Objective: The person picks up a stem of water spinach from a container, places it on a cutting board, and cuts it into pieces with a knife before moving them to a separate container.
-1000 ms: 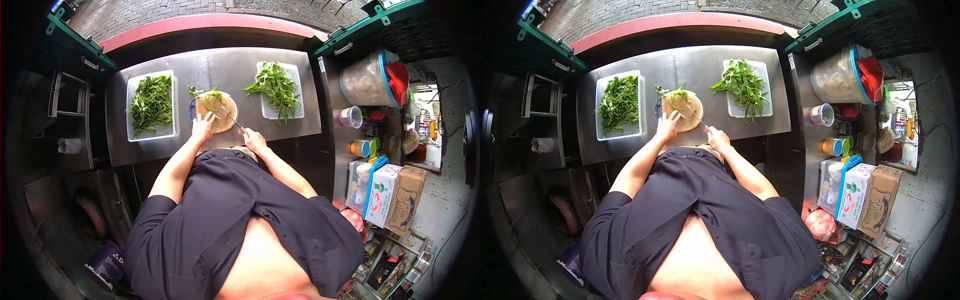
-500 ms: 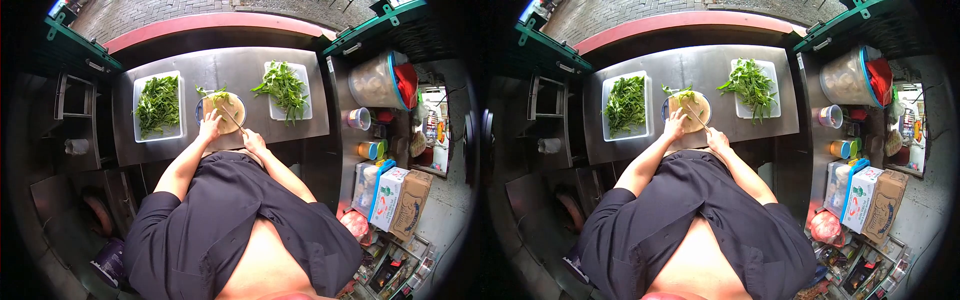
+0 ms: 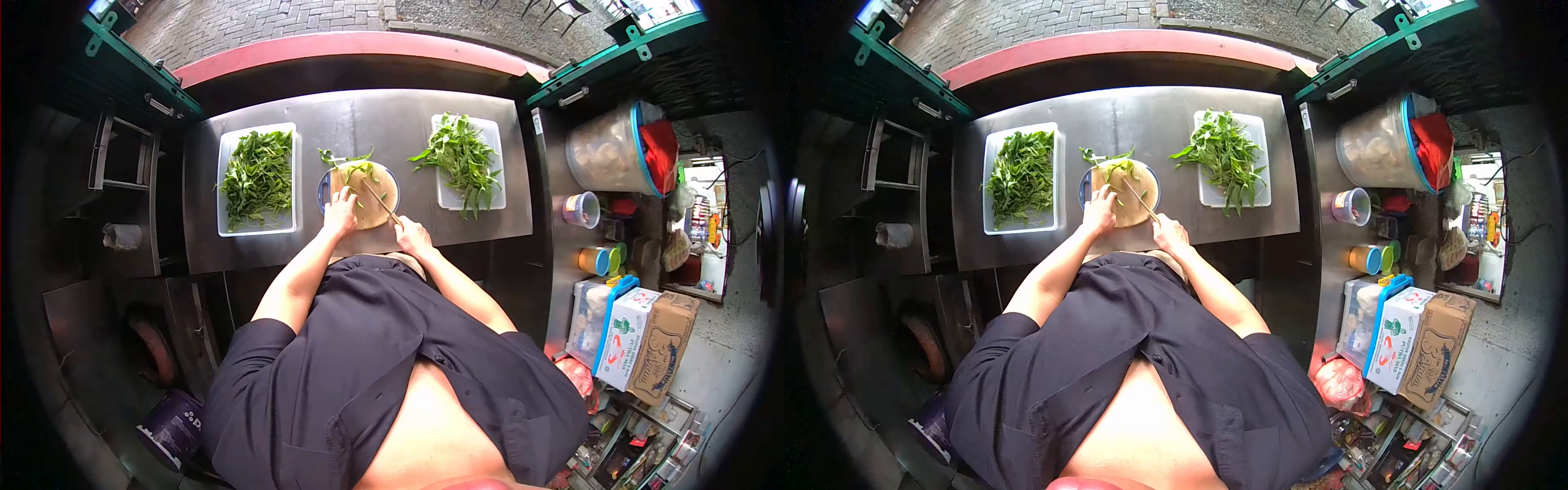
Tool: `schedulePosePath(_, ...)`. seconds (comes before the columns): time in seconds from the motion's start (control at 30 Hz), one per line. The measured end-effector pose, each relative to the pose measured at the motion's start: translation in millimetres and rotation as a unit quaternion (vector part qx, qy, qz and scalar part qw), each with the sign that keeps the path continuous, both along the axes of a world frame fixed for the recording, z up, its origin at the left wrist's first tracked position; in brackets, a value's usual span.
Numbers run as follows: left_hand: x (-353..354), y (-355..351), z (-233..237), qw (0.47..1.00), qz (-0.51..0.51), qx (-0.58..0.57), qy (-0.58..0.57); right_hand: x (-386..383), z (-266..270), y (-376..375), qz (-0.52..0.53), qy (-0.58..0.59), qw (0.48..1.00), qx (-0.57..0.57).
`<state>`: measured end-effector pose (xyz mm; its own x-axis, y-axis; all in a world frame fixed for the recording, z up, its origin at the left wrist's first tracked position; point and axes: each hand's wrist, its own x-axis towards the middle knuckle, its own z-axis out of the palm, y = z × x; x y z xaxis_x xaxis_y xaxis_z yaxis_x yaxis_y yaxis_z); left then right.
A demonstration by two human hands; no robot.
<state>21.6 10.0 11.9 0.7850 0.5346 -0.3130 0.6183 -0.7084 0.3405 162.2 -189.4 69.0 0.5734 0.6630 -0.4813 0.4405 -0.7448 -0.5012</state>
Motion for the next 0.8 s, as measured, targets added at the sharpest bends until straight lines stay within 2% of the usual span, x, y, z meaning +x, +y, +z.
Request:
schedulePosePath(0.17, 4, 6, -4, 1.0, 0.017, -0.003, 0.003, 3, -16, 1, -0.026, -0.002, 0.999, 0.031)
schedulePosePath(0.43, 9, 4, 0, 0.999, 0.032, -0.009, 0.032, 1, -5, -2, -0.023, 0.007, 1.0, 0.011)
schedulePosePath(0.53, 5, 4, -7, 0.999, 0.053, 0.008, -0.002, -1, -6, -3, -0.049, 0.015, 0.998, 0.021)
schedulePosePath(0.6, 3, 5, -12, 0.993, 0.099, -0.047, -0.036, -2, -7, -5, -0.05, 0.019, 0.998, 0.026)
schedulePosePath(0.7, 3, 4, -17, 0.986, 0.136, -0.045, -0.084, -5, -10, -8, -0.05, 0.027, 0.998, 0.022)
schedulePosePath(0.8, 4, 6, -20, 0.984, 0.155, -0.054, -0.072, -12, -11, -10, -0.051, 0.036, 0.998, 0.025)
